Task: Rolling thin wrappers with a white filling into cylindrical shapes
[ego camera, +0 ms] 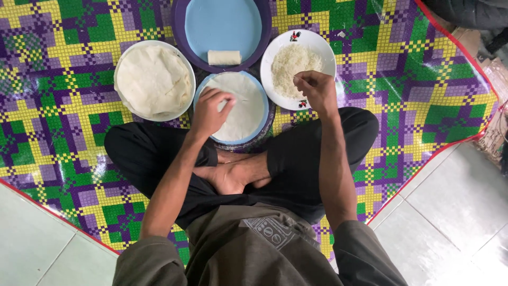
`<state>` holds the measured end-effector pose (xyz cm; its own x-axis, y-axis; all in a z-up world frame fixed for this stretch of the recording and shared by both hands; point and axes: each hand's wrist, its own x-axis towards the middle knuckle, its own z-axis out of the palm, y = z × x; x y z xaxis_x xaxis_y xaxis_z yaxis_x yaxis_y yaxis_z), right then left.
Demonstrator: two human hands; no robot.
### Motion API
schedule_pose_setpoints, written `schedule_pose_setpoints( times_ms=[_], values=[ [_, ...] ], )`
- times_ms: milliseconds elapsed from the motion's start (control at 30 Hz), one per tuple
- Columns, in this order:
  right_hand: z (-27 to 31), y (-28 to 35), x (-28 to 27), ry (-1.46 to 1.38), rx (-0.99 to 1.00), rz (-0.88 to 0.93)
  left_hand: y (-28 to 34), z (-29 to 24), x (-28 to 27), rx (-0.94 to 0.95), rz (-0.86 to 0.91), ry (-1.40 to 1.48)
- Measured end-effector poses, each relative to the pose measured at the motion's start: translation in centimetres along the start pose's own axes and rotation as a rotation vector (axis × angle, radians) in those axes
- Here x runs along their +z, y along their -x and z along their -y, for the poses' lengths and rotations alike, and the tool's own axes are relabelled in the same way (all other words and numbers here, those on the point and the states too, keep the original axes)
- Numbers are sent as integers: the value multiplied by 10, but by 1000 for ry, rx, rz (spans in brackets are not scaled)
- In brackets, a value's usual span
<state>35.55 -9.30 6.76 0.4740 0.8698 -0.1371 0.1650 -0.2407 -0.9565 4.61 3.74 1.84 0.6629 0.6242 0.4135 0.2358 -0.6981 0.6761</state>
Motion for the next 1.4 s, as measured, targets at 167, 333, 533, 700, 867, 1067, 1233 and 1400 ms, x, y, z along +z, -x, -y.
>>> schedule_pose_setpoints(
  times_ms=[167, 333, 533, 700, 867, 1067, 1233, 1400],
  values=[
    [38, 17, 15, -159, 8, 82, 50, 1, -46, -206, 94, -41],
    [75, 36, 50, -205, -85, 209, 68, -1, -57, -289, 197, -80],
    [110, 57, 107, -37, -90, 288, 68, -3, -49, -163, 193, -187],
    [74, 55, 153, 141, -188, 389, 71, 1, -43, -223, 90, -138],
    [2, 45, 193, 284, -104, 383, 83, 12, -38, -281, 81, -183],
    [-20, 42, 208, 378, -90, 374, 82, 11, -39, -212, 50, -263],
    [-23, 39, 203, 381, -92, 370, 76, 7, -36, -124, 67, -286],
    [-24, 40, 198, 374, -124, 405, 75, 3, -34, -143, 128, -297]
  ],
)
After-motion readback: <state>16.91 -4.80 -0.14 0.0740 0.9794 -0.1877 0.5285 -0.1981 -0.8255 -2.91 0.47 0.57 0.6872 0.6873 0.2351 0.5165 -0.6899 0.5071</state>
